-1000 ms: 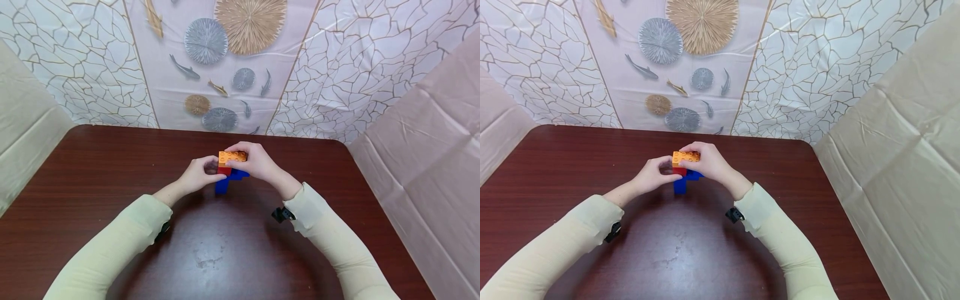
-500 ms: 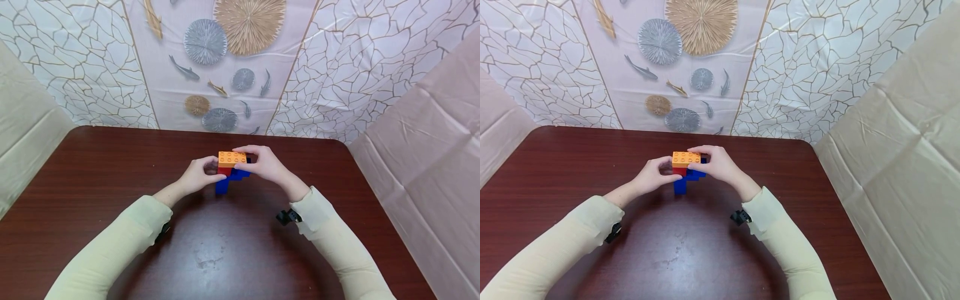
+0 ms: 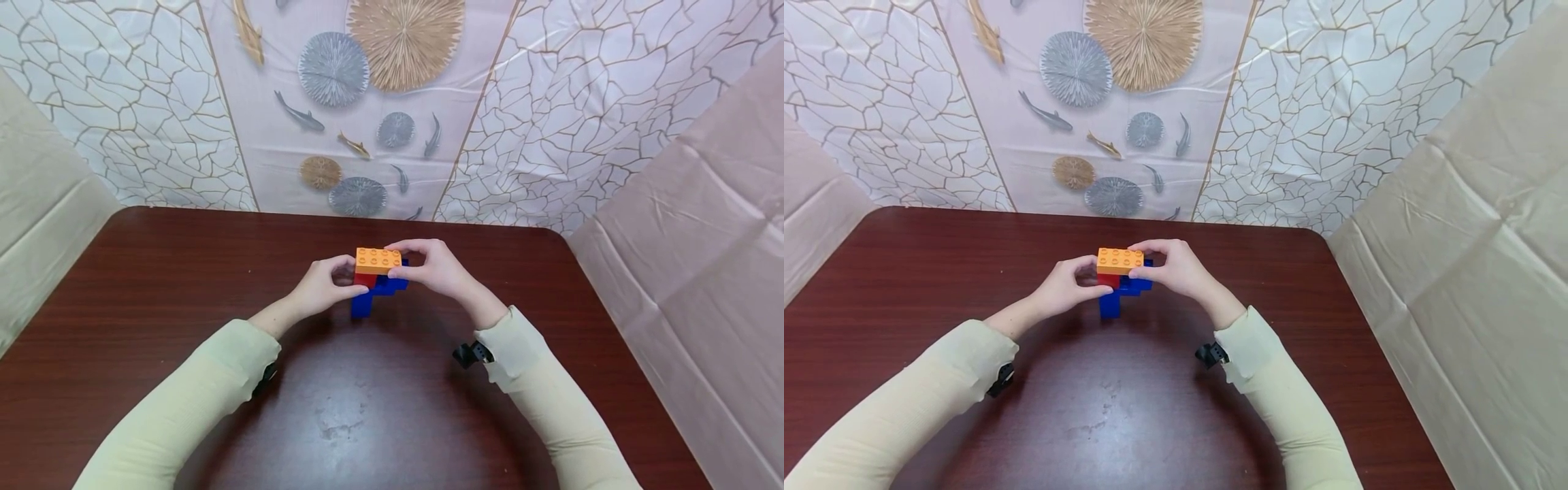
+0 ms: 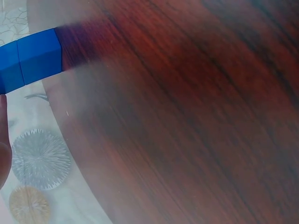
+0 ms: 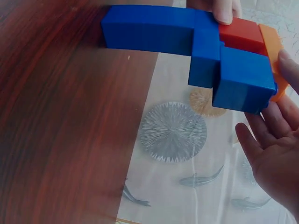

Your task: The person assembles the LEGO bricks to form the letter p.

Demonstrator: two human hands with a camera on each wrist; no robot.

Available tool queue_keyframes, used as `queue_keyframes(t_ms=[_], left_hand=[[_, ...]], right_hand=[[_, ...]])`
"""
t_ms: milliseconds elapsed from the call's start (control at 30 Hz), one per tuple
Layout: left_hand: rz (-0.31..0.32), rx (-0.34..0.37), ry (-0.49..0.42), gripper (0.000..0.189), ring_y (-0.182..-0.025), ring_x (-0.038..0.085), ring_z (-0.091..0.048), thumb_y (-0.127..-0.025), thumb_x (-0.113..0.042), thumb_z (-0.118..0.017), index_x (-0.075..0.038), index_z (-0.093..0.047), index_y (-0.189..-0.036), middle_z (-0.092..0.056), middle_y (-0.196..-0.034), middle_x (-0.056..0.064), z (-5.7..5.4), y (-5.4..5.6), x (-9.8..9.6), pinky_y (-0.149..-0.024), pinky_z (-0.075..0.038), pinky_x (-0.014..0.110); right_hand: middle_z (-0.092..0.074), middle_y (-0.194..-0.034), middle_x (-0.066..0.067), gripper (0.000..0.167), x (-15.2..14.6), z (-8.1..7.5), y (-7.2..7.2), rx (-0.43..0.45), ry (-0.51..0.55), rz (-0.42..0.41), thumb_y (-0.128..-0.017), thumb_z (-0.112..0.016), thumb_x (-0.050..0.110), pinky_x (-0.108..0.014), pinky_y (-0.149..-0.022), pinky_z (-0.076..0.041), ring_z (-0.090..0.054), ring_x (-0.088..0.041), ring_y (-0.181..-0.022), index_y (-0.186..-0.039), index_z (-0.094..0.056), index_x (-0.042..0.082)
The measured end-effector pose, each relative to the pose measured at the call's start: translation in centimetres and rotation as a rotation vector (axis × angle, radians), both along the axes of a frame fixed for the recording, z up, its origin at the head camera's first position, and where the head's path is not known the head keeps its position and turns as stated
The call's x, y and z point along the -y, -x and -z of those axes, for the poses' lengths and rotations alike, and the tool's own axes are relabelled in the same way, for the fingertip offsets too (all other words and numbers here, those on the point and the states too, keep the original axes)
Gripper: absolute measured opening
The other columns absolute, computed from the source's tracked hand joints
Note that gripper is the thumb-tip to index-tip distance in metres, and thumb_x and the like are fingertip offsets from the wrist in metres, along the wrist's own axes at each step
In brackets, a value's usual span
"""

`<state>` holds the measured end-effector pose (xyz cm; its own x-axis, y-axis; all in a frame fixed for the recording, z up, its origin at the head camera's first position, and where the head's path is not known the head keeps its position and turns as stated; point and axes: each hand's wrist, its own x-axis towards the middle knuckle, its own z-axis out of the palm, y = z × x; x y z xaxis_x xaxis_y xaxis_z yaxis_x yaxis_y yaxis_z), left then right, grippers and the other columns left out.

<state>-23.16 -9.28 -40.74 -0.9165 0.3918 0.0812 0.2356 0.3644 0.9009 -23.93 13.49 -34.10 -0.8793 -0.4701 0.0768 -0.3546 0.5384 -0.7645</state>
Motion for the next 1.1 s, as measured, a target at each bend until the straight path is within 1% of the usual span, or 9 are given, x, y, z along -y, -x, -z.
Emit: queue_keyframes(t_ms=[100,200,333,400,467,600,767,967,1100], left_hand=[[0.002,-0.002,0.000,0.039,-0.098,0.022,-0.064,-0.080,-0.022,-0.074,-0.009,-0.059,-0.114,-0.066,-0.111,0.010,-0.1,-0.1,0.1,-0.091,-0.052,0.036],[-0.001,-0.001,-0.008,0.039,-0.097,0.021,-0.064,-0.080,-0.022,-0.074,-0.009,-0.059,-0.113,-0.066,-0.110,0.009,0.0,-0.1,0.1,-0.091,-0.052,0.036],[0.004,0.001,-0.015,0.039,-0.098,0.021,-0.064,-0.080,-0.020,-0.074,-0.007,-0.058,-0.114,-0.066,-0.110,0.010,0.1,-0.1,0.1,-0.091,-0.052,0.036],[0.010,-0.008,-0.024,0.039,-0.098,0.022,-0.065,-0.080,-0.020,-0.074,-0.007,-0.059,-0.114,-0.066,-0.110,0.011,0.1,-0.1,0.0,-0.091,-0.052,0.036],[0.015,-0.025,-0.036,0.038,-0.097,0.022,-0.065,-0.080,-0.019,-0.074,-0.006,-0.059,-0.112,-0.067,-0.109,0.011,0.1,-0.1,0.0,-0.090,-0.052,0.036],[0.028,-0.049,-0.057,0.037,-0.096,0.023,-0.066,-0.080,-0.017,-0.074,-0.005,-0.060,-0.112,-0.067,-0.107,0.013,0.1,0.0,0.0,-0.089,-0.053,0.037],[0.031,-0.043,-0.058,0.037,-0.096,0.023,-0.066,-0.080,-0.017,-0.074,-0.005,-0.059,-0.112,-0.067,-0.107,0.013,0.0,0.0,0.0,-0.088,-0.053,0.036],[0.036,-0.044,-0.063,0.038,-0.096,0.023,-0.065,-0.080,-0.017,-0.074,-0.004,-0.059,-0.113,-0.067,-0.108,0.013,-0.1,-0.2,0.0,-0.089,-0.053,0.036],[0.037,-0.032,-0.065,0.037,-0.096,0.022,-0.066,-0.080,-0.017,-0.074,-0.005,-0.059,-0.113,-0.067,-0.108,0.013,0.1,-0.2,0.0,-0.088,-0.053,0.035]], right_hand=[[-0.068,-0.110,-0.008,0.040,0.0,0.0,0.0,0.007,0.009,-0.006,-0.080,-0.075,0.022,-0.044,-0.097,-0.044,-0.056,-0.021,-0.102,-0.117,-0.064,0.011],[-0.067,-0.111,-0.009,0.040,0.1,0.0,0.0,0.002,0.017,-0.029,-0.081,-0.074,0.021,-0.045,-0.097,-0.045,-0.056,-0.022,-0.101,-0.117,-0.063,0.010],[-0.062,-0.120,-0.010,0.044,0.6,-0.1,0.0,0.015,0.028,-0.064,-0.082,-0.073,0.020,-0.041,-0.093,-0.049,-0.057,-0.022,-0.102,-0.122,-0.060,0.009],[-0.061,-0.123,-0.010,0.045,1.1,-0.2,0.0,0.008,0.028,-0.074,-0.082,-0.073,0.020,-0.038,-0.091,-0.050,-0.057,-0.021,-0.103,-0.123,-0.059,0.009],[-0.062,-0.121,-0.009,0.044,1.7,-0.4,0.1,-0.024,0.024,-0.086,-0.081,-0.073,0.021,-0.035,-0.090,-0.050,-0.058,-0.020,-0.102,-0.122,-0.061,0.009],[-0.067,-0.113,-0.009,0.038,2.8,-0.8,0.2,-0.109,-0.004,-0.099,-0.082,-0.072,0.019,-0.033,-0.089,-0.050,-0.059,-0.019,-0.100,-0.116,-0.065,0.007],[-0.069,-0.107,-0.008,0.031,3.3,-0.8,0.2,-0.169,-0.046,-0.086,-0.082,-0.072,0.020,-0.033,-0.087,-0.051,-0.060,-0.019,-0.096,-0.111,-0.068,0.009],[-0.069,-0.106,-0.008,0.031,3.4,-1.0,0.0,-0.205,-0.103,-0.098,-0.083,-0.071,0.019,-0.032,-0.084,-0.052,-0.060,-0.019,-0.094,-0.111,-0.068,0.008],[-0.069,-0.108,-0.008,0.033,3.4,-1.1,0.0,-0.169,-0.127,-0.092,-0.083,-0.071,0.021,-0.031,-0.083,-0.052,-0.060,-0.019,-0.094,-0.113,-0.067,0.009]])
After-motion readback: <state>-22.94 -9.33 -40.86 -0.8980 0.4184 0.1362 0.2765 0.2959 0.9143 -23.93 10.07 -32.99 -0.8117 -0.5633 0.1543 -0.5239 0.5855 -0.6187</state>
